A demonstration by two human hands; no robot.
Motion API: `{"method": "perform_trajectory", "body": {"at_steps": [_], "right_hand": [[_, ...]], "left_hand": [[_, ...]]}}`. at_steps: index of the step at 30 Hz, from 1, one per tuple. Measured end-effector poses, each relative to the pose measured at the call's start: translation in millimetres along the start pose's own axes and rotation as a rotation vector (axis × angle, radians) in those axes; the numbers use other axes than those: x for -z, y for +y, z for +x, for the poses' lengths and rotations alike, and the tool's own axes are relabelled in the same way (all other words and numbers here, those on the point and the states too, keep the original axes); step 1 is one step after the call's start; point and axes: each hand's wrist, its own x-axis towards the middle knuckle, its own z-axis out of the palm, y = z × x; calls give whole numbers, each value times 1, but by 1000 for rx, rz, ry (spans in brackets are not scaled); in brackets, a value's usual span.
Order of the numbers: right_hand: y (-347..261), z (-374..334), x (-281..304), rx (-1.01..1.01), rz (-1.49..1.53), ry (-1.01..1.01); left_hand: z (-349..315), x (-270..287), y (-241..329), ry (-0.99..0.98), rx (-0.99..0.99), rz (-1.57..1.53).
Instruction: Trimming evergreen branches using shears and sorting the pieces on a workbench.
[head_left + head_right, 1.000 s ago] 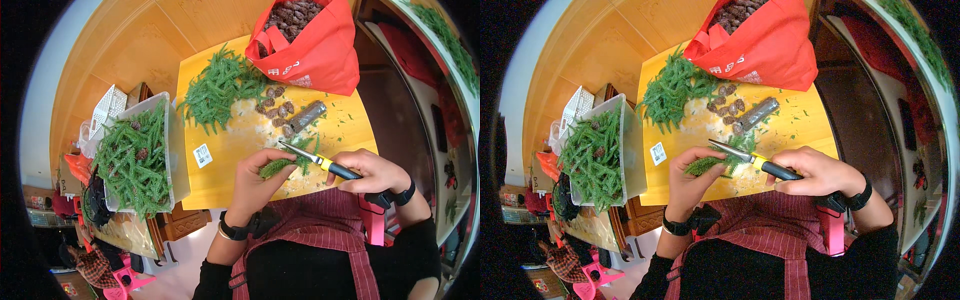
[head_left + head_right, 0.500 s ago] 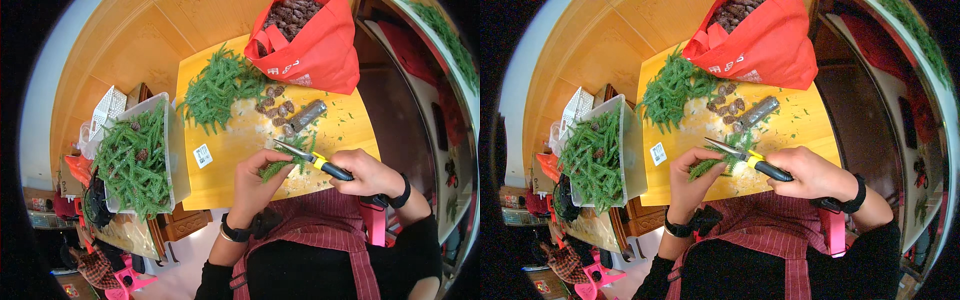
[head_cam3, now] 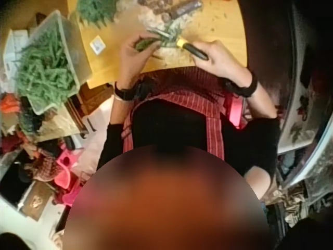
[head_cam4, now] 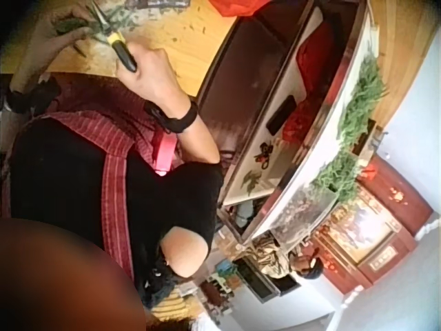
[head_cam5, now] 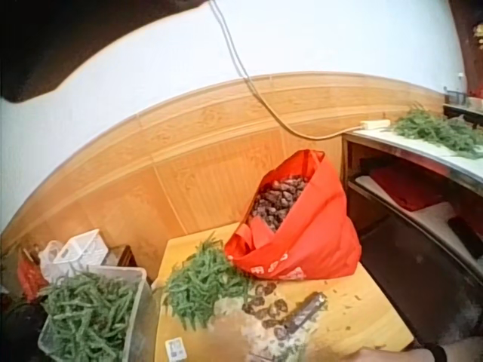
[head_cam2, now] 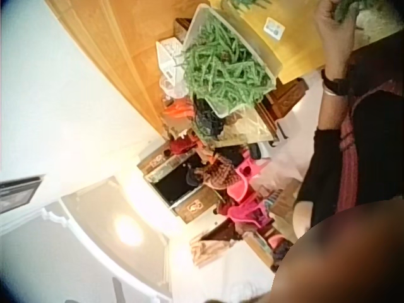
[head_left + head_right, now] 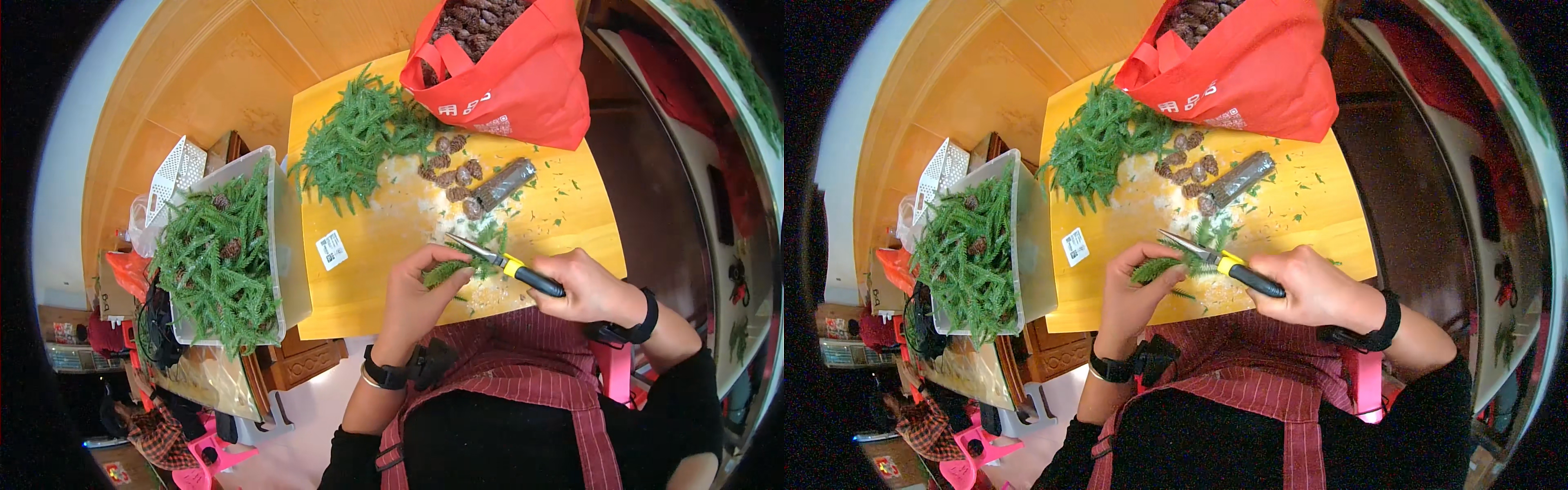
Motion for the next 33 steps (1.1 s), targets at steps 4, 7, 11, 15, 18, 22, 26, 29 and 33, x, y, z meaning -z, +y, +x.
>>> {"method": "perform_trajectory", "body": {"at_steps": [4, 7, 11, 15, 18, 22, 26, 29, 33], "right_hand": [[5, -1, 7, -95, 279, -85], [-2, -6, 4, -92, 332, 35], [-11, -11, 2, -141, 267, 62], [-14, -15, 3, -176, 235, 110], [-19, -16, 5, -197, 119, 97], [-17, -21, 3, -318, 530, 51], [-25, -22, 5, -307, 639, 31], [-22, -26, 9, -201, 650, 24], [-18, -36, 18, -111, 721, -22]], "left_hand": [[-2, 1, 9, 1, -147, 89], [-3, 3, 6, 15, -294, 194], [-1, 2, 0, 12, -313, 215], [2, 1, 1, -34, -373, 177], [2, 2, 2, -37, -386, 160], [2, 1, 5, -55, -472, 151], [3, 4, 5, -76, -488, 105], [3, 4, 7, -86, -540, 169], [3, 2, 12, -64, -675, 291]]}}
